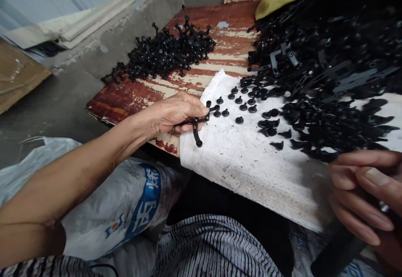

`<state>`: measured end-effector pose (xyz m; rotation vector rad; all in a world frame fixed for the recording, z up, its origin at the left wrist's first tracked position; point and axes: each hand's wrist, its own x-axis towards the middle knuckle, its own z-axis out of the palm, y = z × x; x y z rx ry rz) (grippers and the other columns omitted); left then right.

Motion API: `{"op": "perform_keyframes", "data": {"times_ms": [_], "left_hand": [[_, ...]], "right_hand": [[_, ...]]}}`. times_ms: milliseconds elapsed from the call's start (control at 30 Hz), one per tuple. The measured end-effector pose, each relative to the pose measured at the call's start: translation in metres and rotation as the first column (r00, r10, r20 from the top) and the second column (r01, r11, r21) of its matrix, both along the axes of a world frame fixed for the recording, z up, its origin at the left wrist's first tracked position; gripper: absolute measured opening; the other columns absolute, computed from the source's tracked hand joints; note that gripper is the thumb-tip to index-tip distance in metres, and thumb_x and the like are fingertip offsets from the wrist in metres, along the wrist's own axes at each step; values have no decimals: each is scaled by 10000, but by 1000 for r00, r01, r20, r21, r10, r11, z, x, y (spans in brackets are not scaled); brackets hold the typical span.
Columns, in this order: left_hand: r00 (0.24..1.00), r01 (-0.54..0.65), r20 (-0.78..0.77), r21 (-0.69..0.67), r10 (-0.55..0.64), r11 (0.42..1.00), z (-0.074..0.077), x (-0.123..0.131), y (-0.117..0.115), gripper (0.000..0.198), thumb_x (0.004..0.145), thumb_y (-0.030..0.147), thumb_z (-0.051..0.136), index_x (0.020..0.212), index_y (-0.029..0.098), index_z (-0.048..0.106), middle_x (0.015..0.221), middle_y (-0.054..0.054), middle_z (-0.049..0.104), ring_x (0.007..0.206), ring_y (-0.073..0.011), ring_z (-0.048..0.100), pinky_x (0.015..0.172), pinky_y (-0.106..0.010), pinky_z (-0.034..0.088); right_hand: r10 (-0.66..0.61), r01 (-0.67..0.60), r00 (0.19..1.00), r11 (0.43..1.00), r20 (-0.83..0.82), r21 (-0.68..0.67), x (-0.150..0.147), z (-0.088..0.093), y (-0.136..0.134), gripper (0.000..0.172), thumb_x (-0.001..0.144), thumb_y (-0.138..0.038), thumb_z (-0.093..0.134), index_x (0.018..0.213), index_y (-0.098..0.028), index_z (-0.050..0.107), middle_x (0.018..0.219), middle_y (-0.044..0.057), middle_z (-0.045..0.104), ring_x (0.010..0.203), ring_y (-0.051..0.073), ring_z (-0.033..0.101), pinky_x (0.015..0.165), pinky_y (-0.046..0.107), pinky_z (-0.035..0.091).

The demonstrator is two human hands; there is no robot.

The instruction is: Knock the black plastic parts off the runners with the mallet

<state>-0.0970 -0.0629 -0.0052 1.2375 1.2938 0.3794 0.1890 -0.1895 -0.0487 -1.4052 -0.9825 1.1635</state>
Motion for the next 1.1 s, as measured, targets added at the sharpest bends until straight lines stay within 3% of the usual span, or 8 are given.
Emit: {"op": "perform_keyframes", "data": {"times_ms": [200, 333, 433, 500, 600, 867, 1033, 1100], "left_hand": [[1000, 7, 1, 24, -7, 1000, 0, -1, 1, 295, 847, 129, 591, 554, 130, 554, 488, -18, 556, 287, -27, 364, 284, -168, 194], [996, 61, -60, 41, -59, 997, 5, -2, 5, 283, 823, 116, 600, 541, 126, 573, 479, -24, 560, 282, -34, 370, 284, -170, 215], [990, 111, -84, 23, -109, 994, 8, -2, 10, 283, 809, 110, 600, 528, 126, 575, 479, -30, 571, 277, -35, 365, 278, -168, 213], [988, 133, -79, 12, -131, 991, 9, -3, 13, 290, 801, 99, 591, 513, 127, 565, 485, -33, 580, 276, -33, 367, 276, -164, 205], [988, 142, -71, 27, -140, 990, 8, -3, 15, 280, 778, 83, 584, 503, 131, 557, 477, -31, 580, 271, -32, 360, 273, -163, 186], [985, 172, 13, 16, -172, 985, 3, -10, 16, 263, 813, 122, 570, 551, 130, 573, 477, -12, 562, 288, -35, 359, 291, -168, 202], [986, 162, 41, 47, -164, 986, -5, -13, 19, 238, 780, 120, 605, 545, 133, 570, 489, -1, 546, 335, -40, 399, 317, -163, 220], [986, 156, 48, 55, -159, 986, -9, -13, 20, 208, 777, 122, 602, 571, 134, 584, 518, -6, 567, 343, -42, 413, 322, -164, 234]], "right_hand": [[-57, 45, 989, 995, -136, -85, -10, 15, 6, 239, 733, -495, 720, 799, -269, 760, 619, 44, 561, 325, 92, 375, 223, 232, 298], [75, -72, 993, 996, 87, -44, -18, 21, 8, 280, 765, -512, 687, 945, -300, 722, 606, 14, 590, 349, 119, 413, 242, 224, 325], [190, -269, 829, 960, 526, 77, -25, 27, 13, 358, 846, -404, 636, 1188, -299, 658, 700, 27, 672, 508, 175, 607, 379, 244, 501], [167, -426, 664, 886, 729, 185, -34, 32, 21, 431, 898, -305, 566, 1325, -258, 587, 967, 77, 744, 813, 215, 718, 660, 302, 613], [68, -578, 560, 746, 826, 330, -50, 39, 35, 479, 934, -171, 475, 1411, -190, 512, 1292, 123, 661, 1131, 217, 654, 957, 348, 540], [68, -662, 349, 724, 935, 194, -68, 38, 61, 528, 930, -145, 351, 1437, -91, 490, 822, 120, 667, 678, 234, 645, 710, 443, 583], [-72, -572, 520, 711, 851, 410, -69, 47, 57, 567, 934, -130, 436, 1487, -255, 432, 882, 67, 668, 753, 197, 650, 656, 316, 577], [-82, -581, 501, 706, 862, 405, -70, 47, 56, 590, 922, -117, 433, 1494, -258, 424, 874, 65, 667, 718, 193, 651, 626, 311, 579]]}}
